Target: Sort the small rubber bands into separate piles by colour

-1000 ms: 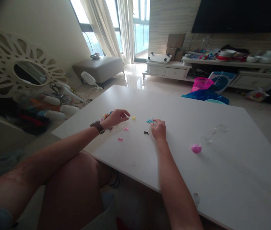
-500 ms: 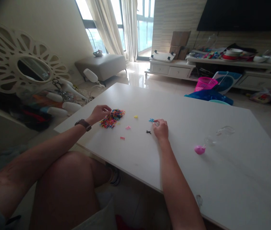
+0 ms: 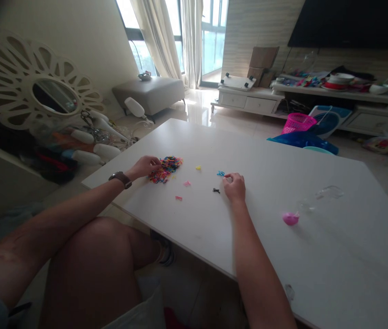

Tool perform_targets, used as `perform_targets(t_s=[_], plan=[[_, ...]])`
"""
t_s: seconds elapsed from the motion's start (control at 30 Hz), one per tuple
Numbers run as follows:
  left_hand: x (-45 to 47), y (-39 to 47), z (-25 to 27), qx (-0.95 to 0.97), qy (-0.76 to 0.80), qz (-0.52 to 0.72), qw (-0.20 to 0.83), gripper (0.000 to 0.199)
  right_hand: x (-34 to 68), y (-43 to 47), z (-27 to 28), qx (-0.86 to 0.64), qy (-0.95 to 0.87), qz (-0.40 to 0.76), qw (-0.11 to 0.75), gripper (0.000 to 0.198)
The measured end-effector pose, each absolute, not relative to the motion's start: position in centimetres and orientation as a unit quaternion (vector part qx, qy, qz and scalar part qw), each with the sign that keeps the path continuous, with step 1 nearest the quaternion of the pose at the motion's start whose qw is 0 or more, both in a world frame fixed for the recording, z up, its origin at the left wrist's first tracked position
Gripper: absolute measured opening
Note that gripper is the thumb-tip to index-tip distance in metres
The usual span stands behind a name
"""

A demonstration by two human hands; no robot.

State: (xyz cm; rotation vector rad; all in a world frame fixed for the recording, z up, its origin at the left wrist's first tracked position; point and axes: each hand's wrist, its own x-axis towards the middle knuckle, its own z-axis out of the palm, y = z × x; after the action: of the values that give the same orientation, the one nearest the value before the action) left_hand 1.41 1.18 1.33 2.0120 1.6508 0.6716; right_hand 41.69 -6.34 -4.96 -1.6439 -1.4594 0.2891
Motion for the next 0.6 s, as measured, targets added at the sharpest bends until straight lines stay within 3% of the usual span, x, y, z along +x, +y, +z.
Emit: perform_targets(t_s=[0.23, 0.6], plan=[[1.19, 1.59, 1.44, 0.73, 0.581, 0.303, 0.195, 0.027, 41.65, -6.4, -4.8, -0.667, -0.587, 0.119, 0.443, 0.022], [1.9, 1.5, 1.65, 0.697, 0.582, 0.347, 0.232, 0.024, 41.66, -6.29, -5.02, -0.667, -0.588, 0.115, 0.443, 0.018]])
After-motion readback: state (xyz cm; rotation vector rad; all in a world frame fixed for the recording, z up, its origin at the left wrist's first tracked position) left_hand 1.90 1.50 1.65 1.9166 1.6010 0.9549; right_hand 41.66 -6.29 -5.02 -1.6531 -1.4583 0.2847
